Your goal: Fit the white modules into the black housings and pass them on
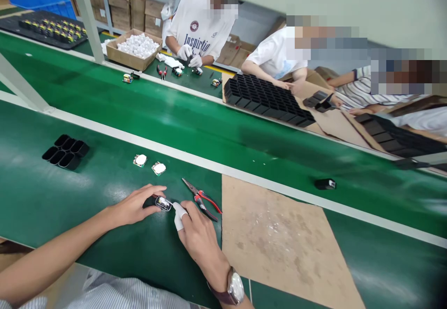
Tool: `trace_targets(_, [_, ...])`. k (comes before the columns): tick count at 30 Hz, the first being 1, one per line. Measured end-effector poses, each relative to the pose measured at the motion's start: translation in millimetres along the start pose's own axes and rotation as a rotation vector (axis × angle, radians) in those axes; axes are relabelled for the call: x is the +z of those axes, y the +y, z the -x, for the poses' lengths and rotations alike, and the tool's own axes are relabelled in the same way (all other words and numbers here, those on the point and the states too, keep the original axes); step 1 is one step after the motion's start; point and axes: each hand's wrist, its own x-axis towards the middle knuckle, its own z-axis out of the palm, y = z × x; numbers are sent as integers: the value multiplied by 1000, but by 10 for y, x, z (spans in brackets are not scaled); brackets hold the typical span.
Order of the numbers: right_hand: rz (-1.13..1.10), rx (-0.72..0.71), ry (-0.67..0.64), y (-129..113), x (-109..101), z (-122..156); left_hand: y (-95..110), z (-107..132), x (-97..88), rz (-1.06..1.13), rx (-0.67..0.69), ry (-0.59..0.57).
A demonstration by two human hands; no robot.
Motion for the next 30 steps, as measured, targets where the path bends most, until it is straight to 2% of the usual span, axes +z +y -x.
trace_targets(12, [-82, -61, -11, 26, 29, -180, -21, 0, 11, -13, 50, 23])
trace_targets(19, [16, -170, -94, 40, -74, -294, -33, 1, 26, 14, 64, 57])
trace_targets(25, [-17, -106, -41, 82, -221, -163, -23, -1, 15, 18, 32, 45])
trace_targets(30, [-118, -94, 0, 40, -149, -110, -37, -6, 17, 25, 19, 37])
